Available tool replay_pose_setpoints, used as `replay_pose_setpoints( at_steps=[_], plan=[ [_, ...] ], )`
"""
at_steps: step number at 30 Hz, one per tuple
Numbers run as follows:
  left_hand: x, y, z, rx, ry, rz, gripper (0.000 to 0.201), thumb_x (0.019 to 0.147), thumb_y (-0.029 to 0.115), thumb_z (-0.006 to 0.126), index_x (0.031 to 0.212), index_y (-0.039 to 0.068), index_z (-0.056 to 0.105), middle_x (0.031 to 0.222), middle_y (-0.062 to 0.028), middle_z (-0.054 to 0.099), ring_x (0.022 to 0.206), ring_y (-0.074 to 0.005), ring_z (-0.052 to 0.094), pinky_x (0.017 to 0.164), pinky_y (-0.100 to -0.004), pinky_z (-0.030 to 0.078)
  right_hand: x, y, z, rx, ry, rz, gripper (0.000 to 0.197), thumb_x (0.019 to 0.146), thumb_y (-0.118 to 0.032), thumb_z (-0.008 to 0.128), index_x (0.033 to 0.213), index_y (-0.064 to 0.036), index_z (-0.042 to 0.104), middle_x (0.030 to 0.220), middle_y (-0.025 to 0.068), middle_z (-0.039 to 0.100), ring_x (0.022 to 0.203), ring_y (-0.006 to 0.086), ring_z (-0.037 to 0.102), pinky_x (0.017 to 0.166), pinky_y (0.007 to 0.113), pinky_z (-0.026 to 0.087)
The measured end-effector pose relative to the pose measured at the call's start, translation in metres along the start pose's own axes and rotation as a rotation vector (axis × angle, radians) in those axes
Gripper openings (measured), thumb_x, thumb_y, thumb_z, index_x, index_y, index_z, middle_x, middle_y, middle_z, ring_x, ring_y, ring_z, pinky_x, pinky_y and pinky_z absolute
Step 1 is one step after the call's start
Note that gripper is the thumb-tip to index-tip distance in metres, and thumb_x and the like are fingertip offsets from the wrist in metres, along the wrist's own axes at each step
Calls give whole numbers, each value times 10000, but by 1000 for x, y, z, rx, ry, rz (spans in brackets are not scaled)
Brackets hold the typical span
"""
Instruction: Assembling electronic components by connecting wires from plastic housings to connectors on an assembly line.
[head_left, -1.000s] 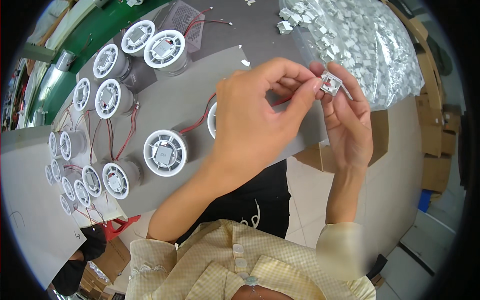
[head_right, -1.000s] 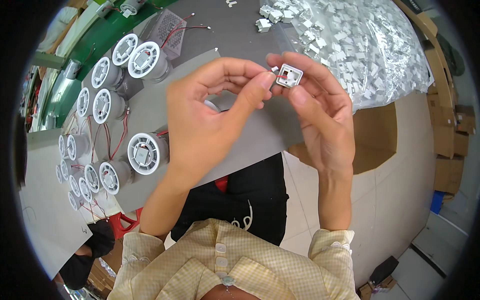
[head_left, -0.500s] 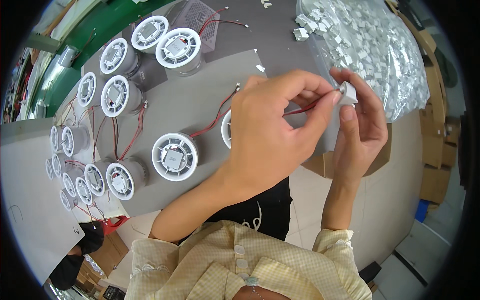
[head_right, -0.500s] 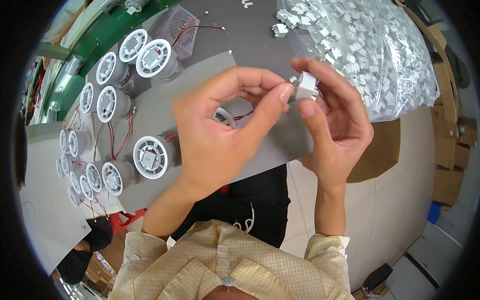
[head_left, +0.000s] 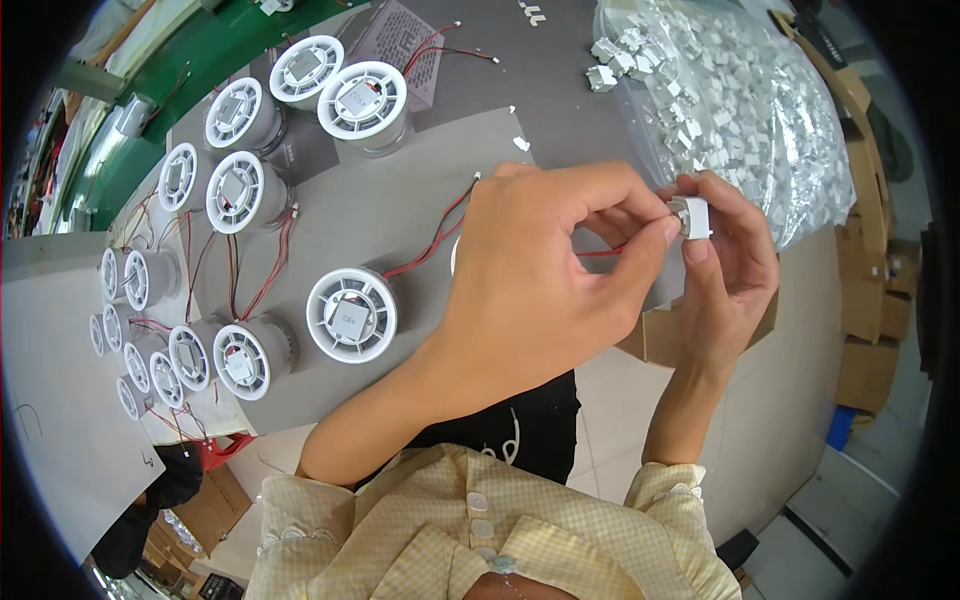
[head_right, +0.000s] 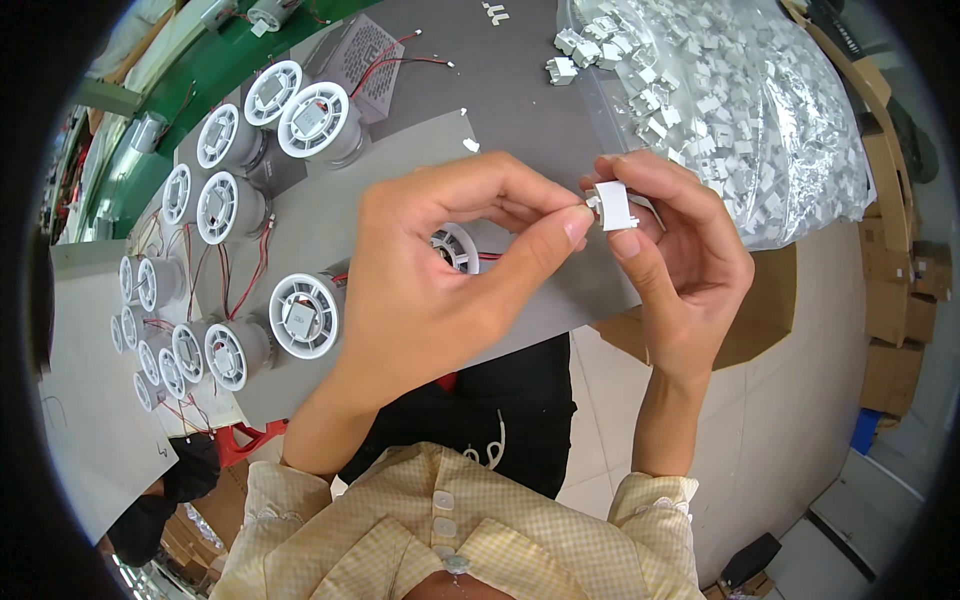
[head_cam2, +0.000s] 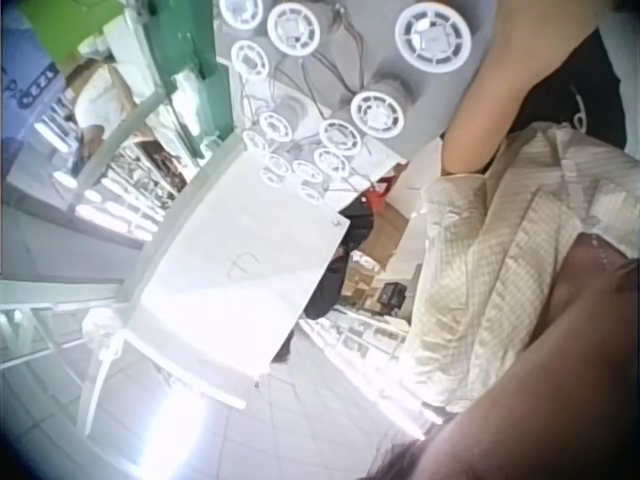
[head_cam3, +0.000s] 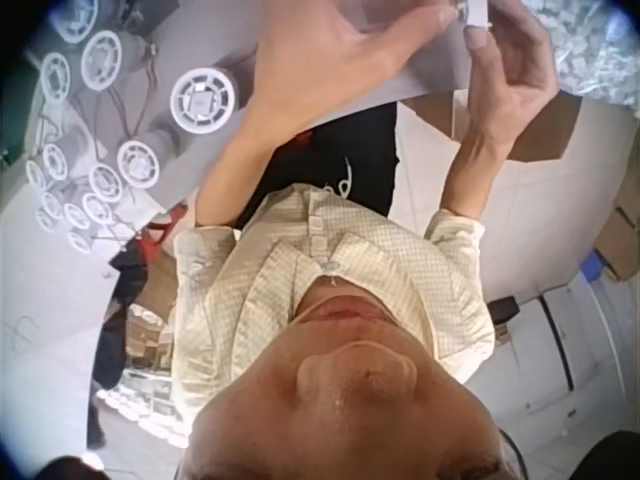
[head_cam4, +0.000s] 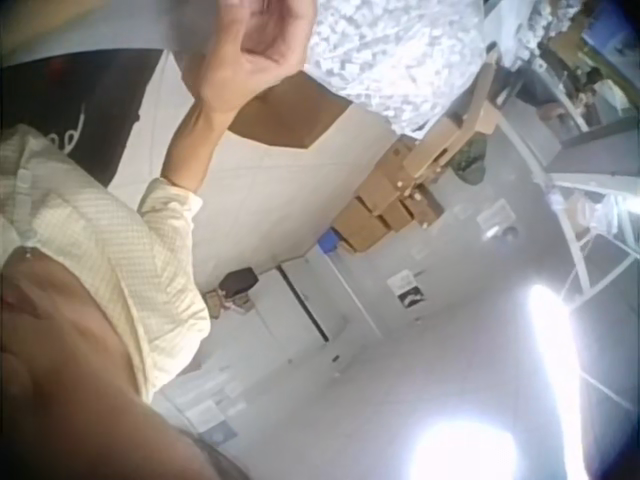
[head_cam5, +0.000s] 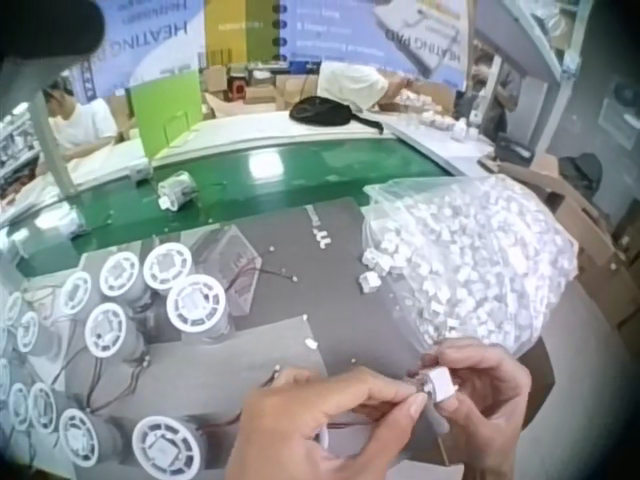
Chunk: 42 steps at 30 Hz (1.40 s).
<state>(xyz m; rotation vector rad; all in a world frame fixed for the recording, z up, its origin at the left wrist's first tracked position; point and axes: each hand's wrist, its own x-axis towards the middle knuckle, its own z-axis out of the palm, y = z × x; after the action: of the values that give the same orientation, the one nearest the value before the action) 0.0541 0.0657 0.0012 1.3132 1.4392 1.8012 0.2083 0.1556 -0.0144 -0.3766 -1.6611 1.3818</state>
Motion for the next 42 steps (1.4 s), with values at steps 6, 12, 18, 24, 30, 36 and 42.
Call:
replay_pose_setpoints(
  at_steps=[6,12,18,24,30,36,42],
  plan=[
    [1,7,-4,-184,-87,-249,88,824,57,688,808,-29,683,677,-87,695,643,-117,693,580,-256,520,0,-8,-4,-5,-12,49,363,874,4,679,1218,81,596,1158,233,638,1062,324,652,928,418,535],
    [5,19,-19,-208,-323,-439,79,868,45,700,856,-33,706,750,-78,702,690,-110,658,662,-250,512,10,-22,-7,-253,-127,-122,272,809,25,697,1079,65,687,1101,224,669,1002,294,672,868,359,543],
    [3,8,-12,-180,-277,-303,115,812,30,696,905,-20,651,698,-101,698,630,-158,687,557,-253,492,16,-51,-14,-544,-330,-48,272,785,9,677,1047,82,685,1069,237,643,1022,313,628,900,392,506],
    [-4,22,-18,409,-329,-133,476,801,62,749,1205,96,500,836,-42,709,931,-210,662,1025,-379,387,12,-47,8,-751,-281,-150,324,648,69,719,967,11,725,933,141,705,862,272,661,761,338,524],
    [-18,35,-27,1030,-532,93,277,744,136,761,1003,103,668,952,-12,689,1021,-174,625,1041,-590,237,0,-48,1,-929,-342,-139,347,642,80,738,983,26,700,967,117,706,884,286,643,772,355,512],
    [-25,15,-13,1049,-406,114,40,791,103,707,818,81,727,796,-7,678,905,-173,653,1019,-577,255,-20,-49,2,-818,-164,109,312,665,57,746,969,4,700,969,107,709,908,291,619,813,376,503],
    [-27,12,-8,1026,-341,140,95,791,81,698,880,82,730,757,4,673,806,-162,649,976,-556,271,-25,-53,-3,-975,-243,14,306,671,28,768,966,-25,706,955,88,695,974,297,601,826,362,496]
  ],
)
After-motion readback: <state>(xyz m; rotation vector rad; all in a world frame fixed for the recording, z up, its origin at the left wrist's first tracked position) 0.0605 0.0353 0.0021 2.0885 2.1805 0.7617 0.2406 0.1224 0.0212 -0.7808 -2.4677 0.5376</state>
